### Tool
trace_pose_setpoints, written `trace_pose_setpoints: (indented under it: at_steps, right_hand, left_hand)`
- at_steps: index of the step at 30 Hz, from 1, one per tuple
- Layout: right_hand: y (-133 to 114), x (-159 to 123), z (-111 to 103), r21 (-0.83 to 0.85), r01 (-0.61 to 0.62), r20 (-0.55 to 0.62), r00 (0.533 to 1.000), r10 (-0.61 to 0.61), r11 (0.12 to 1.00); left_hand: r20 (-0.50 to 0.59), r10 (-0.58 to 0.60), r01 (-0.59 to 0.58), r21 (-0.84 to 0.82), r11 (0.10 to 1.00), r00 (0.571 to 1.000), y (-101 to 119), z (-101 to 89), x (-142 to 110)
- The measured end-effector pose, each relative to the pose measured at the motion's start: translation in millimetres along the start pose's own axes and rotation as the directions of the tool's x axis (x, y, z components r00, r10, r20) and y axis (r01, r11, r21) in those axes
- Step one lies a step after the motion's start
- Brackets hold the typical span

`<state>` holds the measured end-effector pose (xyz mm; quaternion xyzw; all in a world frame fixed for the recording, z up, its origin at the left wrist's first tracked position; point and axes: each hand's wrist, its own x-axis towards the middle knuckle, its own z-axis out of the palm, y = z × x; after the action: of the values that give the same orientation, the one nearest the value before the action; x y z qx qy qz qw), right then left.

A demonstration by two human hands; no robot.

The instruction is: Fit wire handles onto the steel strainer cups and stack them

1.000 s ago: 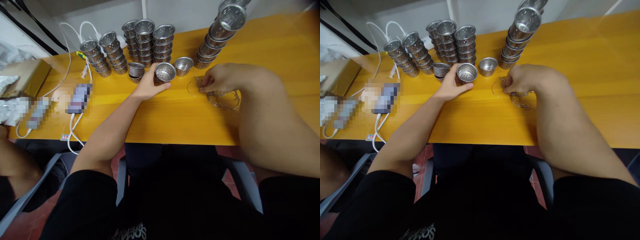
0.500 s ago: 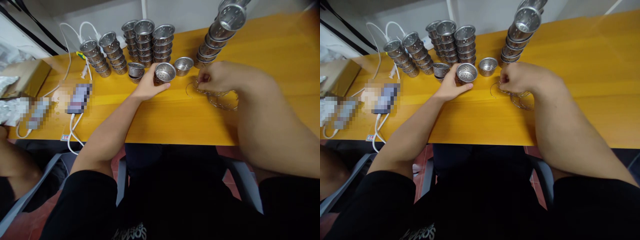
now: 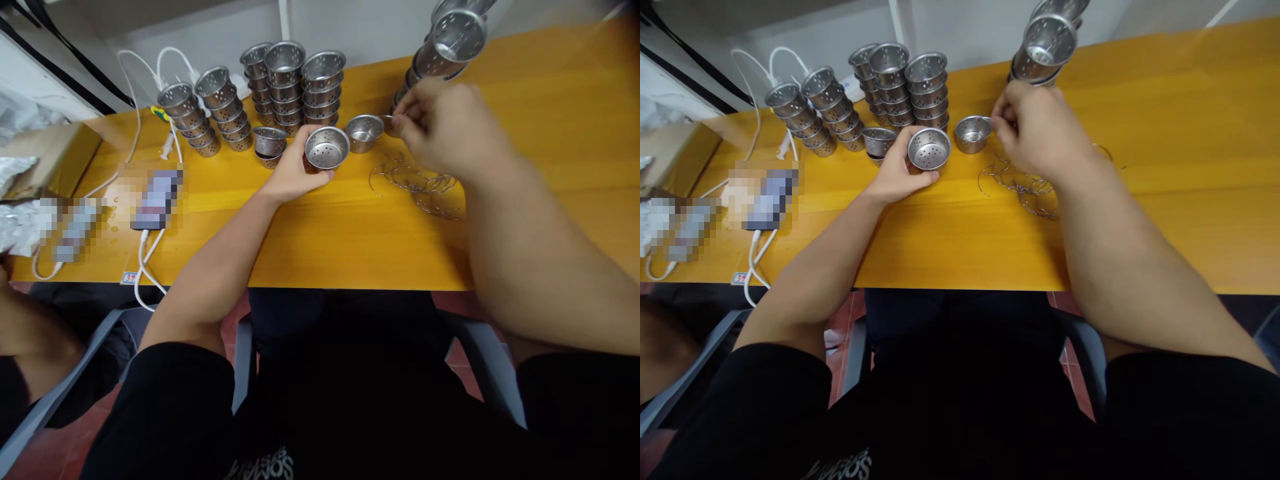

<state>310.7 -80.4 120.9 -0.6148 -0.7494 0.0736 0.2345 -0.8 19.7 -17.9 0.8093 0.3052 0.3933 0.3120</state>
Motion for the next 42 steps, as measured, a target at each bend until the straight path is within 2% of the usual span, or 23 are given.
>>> trace_pose_setpoints:
  at_steps: [4, 10, 15, 19, 23, 27, 30, 42]
  right_hand:
    - [-3, 1, 19, 0.170, 0.061, -0.066, 0.997, -0.051, 0.984]
    - [0, 7, 59, 0.386, 0.229, -0.177, 0.969, -0.172, 0.894]
    - [-5, 6, 77, 0.506, 0.244, -0.193, 0.967, -0.167, 0.827]
    - [-11, 3, 74, 0.588, 0.160, -0.106, 0.987, -0.121, 0.793]
    - [-20, 0, 66, 0.531, 0.032, 0.014, 0.999, -0.047, 0.847]
    - [-24, -2, 62, 0.505, -0.007, 0.034, 0.999, -0.012, 0.863]
    - [-24, -3, 61, 0.555, -0.038, 0.049, 0.999, 0.012, 0.831]
    - [-32, -5, 55, 0.499, 0.032, 0.002, 0.999, -0.038, 0.866]
  left_hand:
    - [-0.002, 0.006, -0.006, 0.003, 1.000, 1.000, 2, -0.2, -1]
    - [-0.042, 0.055, -0.052, 0.068, 0.996, 0.998, -2, -3.3, 4]
    - [-0.147, 0.062, -0.041, 0.143, 0.989, 0.987, -3, -4.9, 8]
    - [-0.139, 0.028, -0.012, 0.116, 0.993, 0.990, 5, -3.2, 8]
    - [-0.077, 0.026, -0.019, 0.084, 0.996, 0.997, 12, 0.7, 8]
    - [-0.010, 0.067, -0.065, 0.099, 0.993, 0.998, 13, 7.7, 7]
    - [-0.024, 0.053, -0.050, 0.091, 0.995, 0.998, 15, 12.5, 6]
    - [-0.030, 0.029, -0.026, 0.086, 0.996, 0.999, 15, 14.4, 3]
